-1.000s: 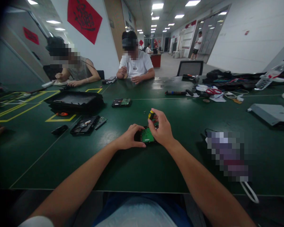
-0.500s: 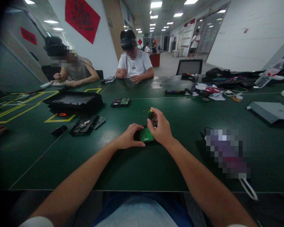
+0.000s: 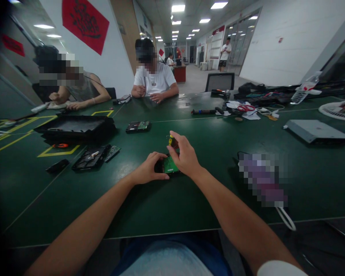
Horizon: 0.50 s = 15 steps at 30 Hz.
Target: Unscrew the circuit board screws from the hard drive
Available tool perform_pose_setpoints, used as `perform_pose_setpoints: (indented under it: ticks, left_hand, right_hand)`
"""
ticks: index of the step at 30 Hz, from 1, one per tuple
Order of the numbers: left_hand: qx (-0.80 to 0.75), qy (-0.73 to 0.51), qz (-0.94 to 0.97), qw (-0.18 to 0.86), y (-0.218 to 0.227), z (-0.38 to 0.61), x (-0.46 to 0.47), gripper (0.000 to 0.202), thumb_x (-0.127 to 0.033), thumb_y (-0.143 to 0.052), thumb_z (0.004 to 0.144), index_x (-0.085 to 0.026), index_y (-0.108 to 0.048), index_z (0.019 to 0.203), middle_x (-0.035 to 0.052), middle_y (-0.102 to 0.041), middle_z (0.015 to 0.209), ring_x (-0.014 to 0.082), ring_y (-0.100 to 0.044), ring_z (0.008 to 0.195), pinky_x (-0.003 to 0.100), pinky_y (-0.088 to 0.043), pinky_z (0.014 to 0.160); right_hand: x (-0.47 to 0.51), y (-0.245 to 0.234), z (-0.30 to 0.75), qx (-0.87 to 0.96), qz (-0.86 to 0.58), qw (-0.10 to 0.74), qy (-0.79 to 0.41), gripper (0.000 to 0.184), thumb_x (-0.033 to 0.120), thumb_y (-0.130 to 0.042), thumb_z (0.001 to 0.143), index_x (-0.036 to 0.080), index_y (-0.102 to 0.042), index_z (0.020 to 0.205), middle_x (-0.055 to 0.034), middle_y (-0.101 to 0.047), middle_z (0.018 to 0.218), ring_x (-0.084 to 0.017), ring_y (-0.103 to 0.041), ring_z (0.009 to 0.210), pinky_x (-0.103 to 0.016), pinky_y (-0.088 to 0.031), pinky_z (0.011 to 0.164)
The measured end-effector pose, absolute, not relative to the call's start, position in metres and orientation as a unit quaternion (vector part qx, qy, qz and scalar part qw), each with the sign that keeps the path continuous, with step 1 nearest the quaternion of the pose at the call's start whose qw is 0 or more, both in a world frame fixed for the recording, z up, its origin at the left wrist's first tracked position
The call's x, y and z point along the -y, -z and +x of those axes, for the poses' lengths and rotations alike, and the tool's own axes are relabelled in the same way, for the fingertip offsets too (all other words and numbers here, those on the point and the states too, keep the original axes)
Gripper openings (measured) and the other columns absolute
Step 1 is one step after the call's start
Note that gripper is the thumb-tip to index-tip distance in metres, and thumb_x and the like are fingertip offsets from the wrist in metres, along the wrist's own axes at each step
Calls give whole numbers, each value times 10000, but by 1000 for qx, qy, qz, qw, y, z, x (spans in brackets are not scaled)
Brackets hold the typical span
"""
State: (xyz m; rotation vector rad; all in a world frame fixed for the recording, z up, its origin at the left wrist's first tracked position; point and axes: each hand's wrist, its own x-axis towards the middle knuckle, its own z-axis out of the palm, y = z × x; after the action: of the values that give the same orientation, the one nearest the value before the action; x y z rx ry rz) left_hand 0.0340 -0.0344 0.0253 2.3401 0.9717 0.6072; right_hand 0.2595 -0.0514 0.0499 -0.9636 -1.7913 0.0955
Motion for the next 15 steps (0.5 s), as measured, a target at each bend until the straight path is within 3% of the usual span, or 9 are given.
perform_pose_setpoints:
  ticks: [8, 12, 15]
  left_hand:
    - [-362, -224, 866, 261, -24, 33, 33, 823, -605, -864, 694, -236, -536, 1352, 108, -549, 1255, 324, -521, 1196, 523, -482, 1055]
    - [-360, -224, 867, 262, -23, 34, 33, 836, -604, -865, 691, -241, -533, 1367, 104, -554, 1253, 320, -522, 1187, 515, -488, 1045]
    - [-358, -226, 867, 261, -23, 34, 33, 835, -603, -866, 689, -237, -539, 1365, 105, -555, 1251, 320, -527, 1184, 515, -489, 1045]
  right_hand:
    - [52, -51, 259, 753, -405, 515, -56, 645, 266, -565, 995, 347, -290, 1573, -85, -617, 1299, -228, -677, 1008, -470, -599, 951]
    - [51, -49, 259, 754, -410, 511, -40, 637, 301, -613, 973, 343, -346, 1550, -87, -622, 1220, -240, -669, 976, -466, -625, 882]
    - [51, -48, 259, 757, -405, 510, -46, 651, 305, -620, 966, 354, -343, 1553, -91, -616, 1278, -245, -673, 997, -463, -633, 878]
